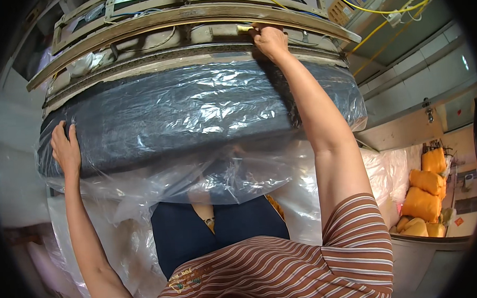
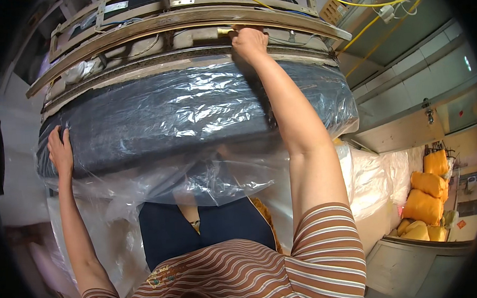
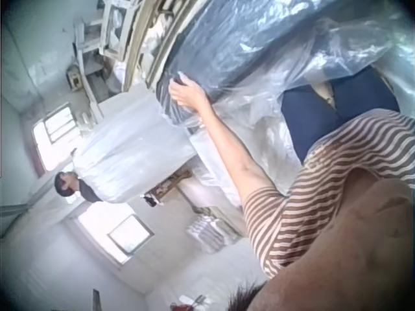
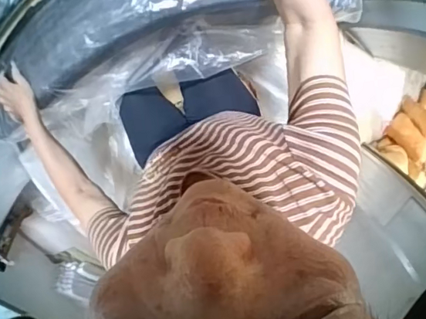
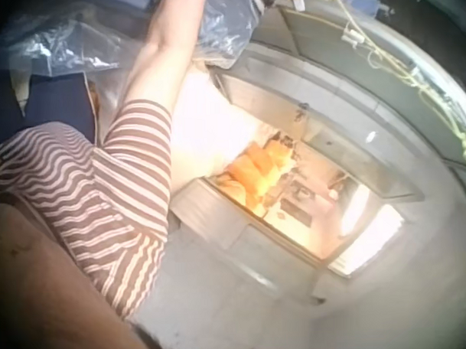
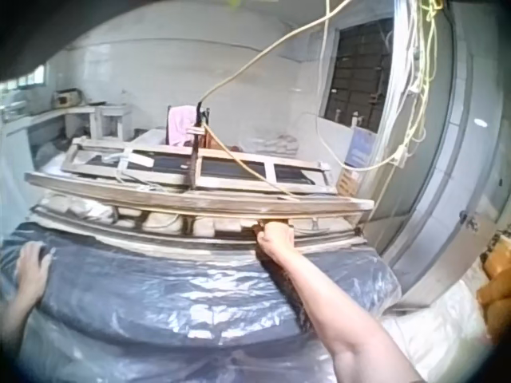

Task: The person wraps a large, dark, curved furniture piece with a clear plastic sheet. They repeatedly pull the plastic over the object, smooth it out, and adjust the edges to ensure full coverage.

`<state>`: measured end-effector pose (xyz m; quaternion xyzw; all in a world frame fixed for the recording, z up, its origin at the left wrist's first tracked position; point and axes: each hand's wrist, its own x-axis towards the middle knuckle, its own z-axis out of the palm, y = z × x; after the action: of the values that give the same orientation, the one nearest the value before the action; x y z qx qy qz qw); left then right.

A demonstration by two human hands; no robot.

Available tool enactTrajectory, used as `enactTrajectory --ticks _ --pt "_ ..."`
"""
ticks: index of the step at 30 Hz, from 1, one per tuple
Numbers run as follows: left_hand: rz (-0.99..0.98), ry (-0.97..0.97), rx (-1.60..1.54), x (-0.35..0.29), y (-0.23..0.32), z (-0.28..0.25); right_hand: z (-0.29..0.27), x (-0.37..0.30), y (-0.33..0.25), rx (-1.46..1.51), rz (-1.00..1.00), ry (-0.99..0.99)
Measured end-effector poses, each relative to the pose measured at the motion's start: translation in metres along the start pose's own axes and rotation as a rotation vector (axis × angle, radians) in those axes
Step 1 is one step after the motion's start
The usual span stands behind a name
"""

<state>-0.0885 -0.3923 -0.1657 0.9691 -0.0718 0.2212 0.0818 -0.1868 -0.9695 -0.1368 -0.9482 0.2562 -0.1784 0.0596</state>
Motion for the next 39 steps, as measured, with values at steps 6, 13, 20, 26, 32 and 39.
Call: enactTrajectory --ticks 6,13,20,26,32,39 --pt "0.008 0.013 0.005 0.000 -0.007 0.006 -0.006 -0.002 -0.015 0.161 0.019 -0.016" --pt "0.012 0.039 0.001 0.004 -0.007 0.004 0.002 -0.014 -0.028 0.137 -0.129 0.241" --pt "0.049 0.032 -0.009 0.011 -0.024 0.013 -0.002 -0.048 -0.037 0.282 -0.495 0.476" --pt "0.082 0.003 0.015 0.013 -0.033 0.016 -0.026 -0.050 0.009 0.084 -0.358 0.283" --pt "0.114 -0.003 -0.011 0.019 -0.045 0.030 -0.058 -0.047 0.184 -0.208 0.073 0.392" --pt "0.120 0.044 -0.012 0.018 -0.070 0.033 -0.074 -0.026 0.234 -0.189 0.098 0.288"
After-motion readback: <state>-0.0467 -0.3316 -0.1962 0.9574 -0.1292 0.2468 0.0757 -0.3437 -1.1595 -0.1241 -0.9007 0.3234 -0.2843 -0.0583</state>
